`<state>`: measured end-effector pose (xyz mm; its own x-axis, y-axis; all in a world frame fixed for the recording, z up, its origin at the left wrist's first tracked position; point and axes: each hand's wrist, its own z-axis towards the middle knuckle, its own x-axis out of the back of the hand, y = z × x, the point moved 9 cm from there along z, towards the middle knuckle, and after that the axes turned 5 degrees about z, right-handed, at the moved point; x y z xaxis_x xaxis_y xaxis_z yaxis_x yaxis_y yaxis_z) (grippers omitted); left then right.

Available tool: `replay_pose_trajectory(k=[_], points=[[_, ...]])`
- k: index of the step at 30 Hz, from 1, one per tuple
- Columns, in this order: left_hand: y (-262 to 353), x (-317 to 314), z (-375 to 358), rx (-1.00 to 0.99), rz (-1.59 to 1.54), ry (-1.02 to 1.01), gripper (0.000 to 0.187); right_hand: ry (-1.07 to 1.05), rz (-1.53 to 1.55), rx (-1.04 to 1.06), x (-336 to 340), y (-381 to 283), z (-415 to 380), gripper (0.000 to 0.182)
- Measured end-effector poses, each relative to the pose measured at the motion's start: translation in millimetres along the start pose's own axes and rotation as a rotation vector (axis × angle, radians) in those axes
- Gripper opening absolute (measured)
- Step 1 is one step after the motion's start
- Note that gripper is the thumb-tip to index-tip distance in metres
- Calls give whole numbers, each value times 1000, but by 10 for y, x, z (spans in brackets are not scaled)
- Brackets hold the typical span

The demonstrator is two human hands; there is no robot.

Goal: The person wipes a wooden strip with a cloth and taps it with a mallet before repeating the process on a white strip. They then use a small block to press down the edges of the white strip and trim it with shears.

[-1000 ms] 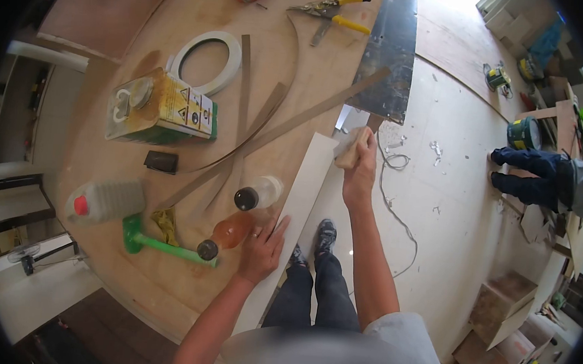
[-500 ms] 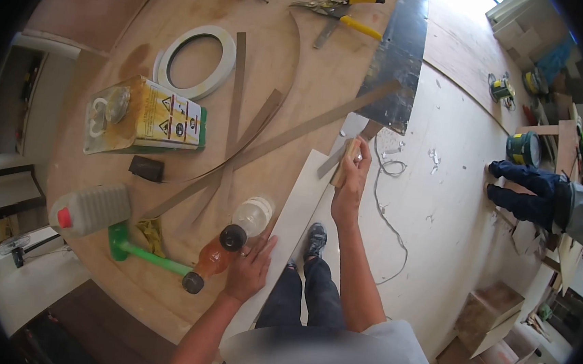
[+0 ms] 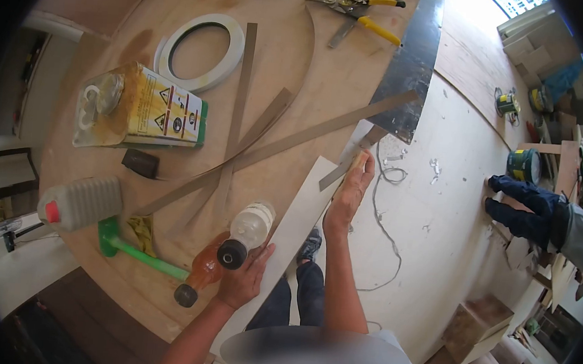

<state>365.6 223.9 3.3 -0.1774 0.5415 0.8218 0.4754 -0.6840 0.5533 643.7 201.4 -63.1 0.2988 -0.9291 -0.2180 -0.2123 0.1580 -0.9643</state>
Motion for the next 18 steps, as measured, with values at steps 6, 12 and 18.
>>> replay_pose_trajectory(k=[6, 12, 18], points=[[-13, 23, -12, -22, -46, 18, 61, 7, 40, 15, -47, -73, -43, 57], [-31, 7, -30, -58, -58, 66, 55, 18, -1, 33, -24, -40, -82, 64], [-146, -152, -147, -23, -72, 45, 52, 6, -72, 64, -63, -125, -228, 62]])
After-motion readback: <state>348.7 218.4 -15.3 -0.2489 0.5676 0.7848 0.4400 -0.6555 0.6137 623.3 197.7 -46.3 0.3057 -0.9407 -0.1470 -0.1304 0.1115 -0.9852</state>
